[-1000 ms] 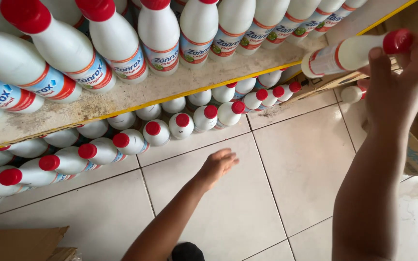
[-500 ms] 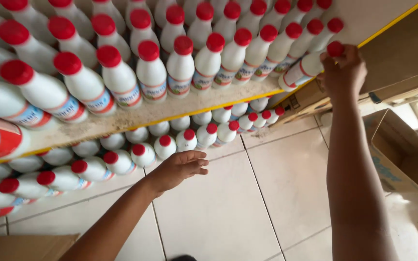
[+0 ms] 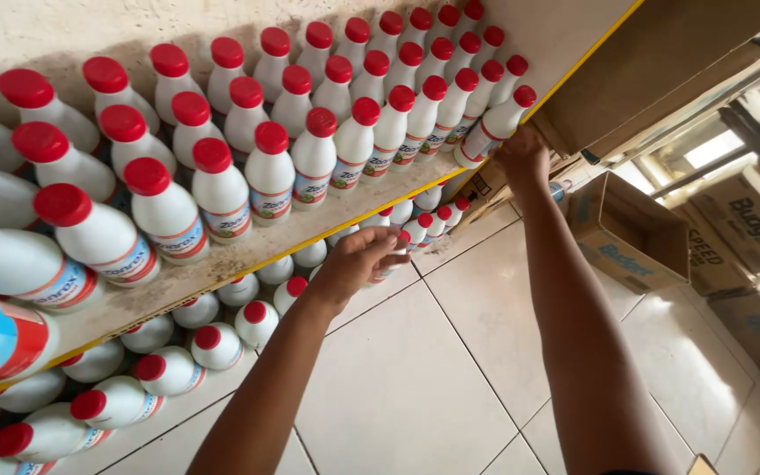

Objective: The person takes white plastic bottles with red caps from a cardboard box and places them onto a yellow shelf. The person arranges the bottles in neat rows, filling gaps on the shelf.

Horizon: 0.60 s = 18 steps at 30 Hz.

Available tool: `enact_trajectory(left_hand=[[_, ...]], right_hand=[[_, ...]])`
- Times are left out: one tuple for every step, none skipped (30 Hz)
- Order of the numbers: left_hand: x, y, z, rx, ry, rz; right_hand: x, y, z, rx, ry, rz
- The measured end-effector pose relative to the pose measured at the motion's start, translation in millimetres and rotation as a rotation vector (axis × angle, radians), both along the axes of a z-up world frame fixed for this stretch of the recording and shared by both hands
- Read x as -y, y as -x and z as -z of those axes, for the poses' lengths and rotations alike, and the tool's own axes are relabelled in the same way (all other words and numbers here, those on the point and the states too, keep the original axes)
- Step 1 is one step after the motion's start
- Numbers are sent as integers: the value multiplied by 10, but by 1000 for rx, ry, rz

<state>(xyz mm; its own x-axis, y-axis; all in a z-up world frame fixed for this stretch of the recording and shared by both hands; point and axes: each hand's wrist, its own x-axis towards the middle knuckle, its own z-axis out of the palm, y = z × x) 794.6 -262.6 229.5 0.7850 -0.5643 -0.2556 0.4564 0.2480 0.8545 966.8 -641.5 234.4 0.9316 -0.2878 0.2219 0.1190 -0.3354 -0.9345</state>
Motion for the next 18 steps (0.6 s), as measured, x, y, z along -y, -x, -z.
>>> enact_trajectory(left_hand=[[36, -83, 122, 47, 119, -50], [68, -168, 241, 93, 237, -104], [55, -224, 254, 95, 244, -104], [41, -240, 286, 88, 287, -112], [48, -260, 321, 81, 331, -121], [-65, -189, 156, 65, 330, -112], [-158, -125, -14, 63, 256, -151], [-263, -137, -217, 80, 177, -195], [-318, -61, -243, 83, 171, -192], [-390, -20, -282, 97, 127, -198], [-445, 22, -319, 112, 84, -205], [-477, 69, -337, 118, 69, -202], [-499, 110, -351, 81, -1, -216], [-498, 137, -369, 47, -61, -240], [-499, 148, -315, 55, -68, -247], [-497, 187, -252, 68, -3, -228], [-492, 217, -190, 80, 62, -208], [-493, 289, -133, 78, 52, -209]], right_hand=[[-48, 41, 34, -38, 32, -32], [-106, 68, 77, -79, 62, -67], [-162, 69, 82, -76, 68, -66], [-214, 122, 139, -128, 11, -46], [-245, 171, 198, -179, -46, -25], [-259, 256, 227, -193, -49, -13], [-252, 342, 251, -227, -13, -30], [-272, 321, 242, -244, 19, -57], [-279, 349, 226, -241, 12, -55], [-323, 292, 203, -264, 26, -10], [-351, 234, 181, -287, 41, 35], [-366, 234, 209, -283, 25, 35], [-372, 228, 240, -307, 51, 112], [-366, 171, 228, -328, 86, 182], [-355, 137, 249, -320, 79, 174], [-336, 148, 305, -274, 182, 167], [-314, 152, 359, -226, 284, 160], [-271, 129, 432, -230, 274, 157]])
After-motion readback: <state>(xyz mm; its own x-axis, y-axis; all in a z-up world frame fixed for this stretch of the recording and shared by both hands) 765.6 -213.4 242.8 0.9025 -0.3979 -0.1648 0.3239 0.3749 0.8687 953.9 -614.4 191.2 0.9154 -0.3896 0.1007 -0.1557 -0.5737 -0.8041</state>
